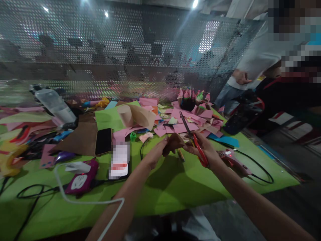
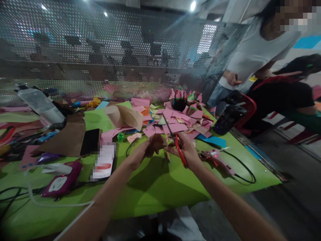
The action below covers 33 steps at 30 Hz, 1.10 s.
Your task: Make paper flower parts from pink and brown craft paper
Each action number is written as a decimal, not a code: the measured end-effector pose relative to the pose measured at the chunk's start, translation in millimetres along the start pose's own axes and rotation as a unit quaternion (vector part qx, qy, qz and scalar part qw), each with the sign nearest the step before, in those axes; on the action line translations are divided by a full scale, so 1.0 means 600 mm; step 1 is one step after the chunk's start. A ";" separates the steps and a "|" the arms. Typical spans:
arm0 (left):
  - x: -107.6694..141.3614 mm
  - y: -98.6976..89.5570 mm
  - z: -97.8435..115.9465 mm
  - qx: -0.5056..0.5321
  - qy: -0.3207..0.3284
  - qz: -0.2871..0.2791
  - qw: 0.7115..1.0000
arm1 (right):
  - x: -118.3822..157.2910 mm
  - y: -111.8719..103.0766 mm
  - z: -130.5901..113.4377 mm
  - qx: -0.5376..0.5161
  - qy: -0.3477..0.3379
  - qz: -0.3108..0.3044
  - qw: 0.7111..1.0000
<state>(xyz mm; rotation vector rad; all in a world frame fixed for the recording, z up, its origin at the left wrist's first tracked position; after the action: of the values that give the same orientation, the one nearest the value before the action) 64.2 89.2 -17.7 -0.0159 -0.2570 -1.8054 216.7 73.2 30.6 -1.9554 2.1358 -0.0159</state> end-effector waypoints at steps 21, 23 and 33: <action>-0.002 0.002 0.015 0.010 0.037 -0.017 0.999 | -0.002 0.011 -0.009 0.054 -0.034 -0.015 0.998; -0.002 -0.003 0.021 0.011 0.039 -0.004 0.999 | 0.004 0.008 -0.007 0.079 -0.031 -0.039 0.996; 0.000 -0.010 0.032 0.008 0.058 0.017 0.998 | 0.035 -0.007 0.003 0.203 -0.043 -0.142 0.968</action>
<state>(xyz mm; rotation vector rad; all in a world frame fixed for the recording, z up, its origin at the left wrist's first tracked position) 56.0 94.2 -0.1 0.0953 -0.1884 -1.7626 219.6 52.7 25.8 -1.9461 1.6224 -0.3808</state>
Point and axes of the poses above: each hand's wrist, its own x-axis away from the middle knuckle, its own y-axis out of the palm, z = x × y, the point moved 10 cm from there along -x, towards the middle knuckle, and after that the axes turned 8 degrees about z, right-handed, at the moved point
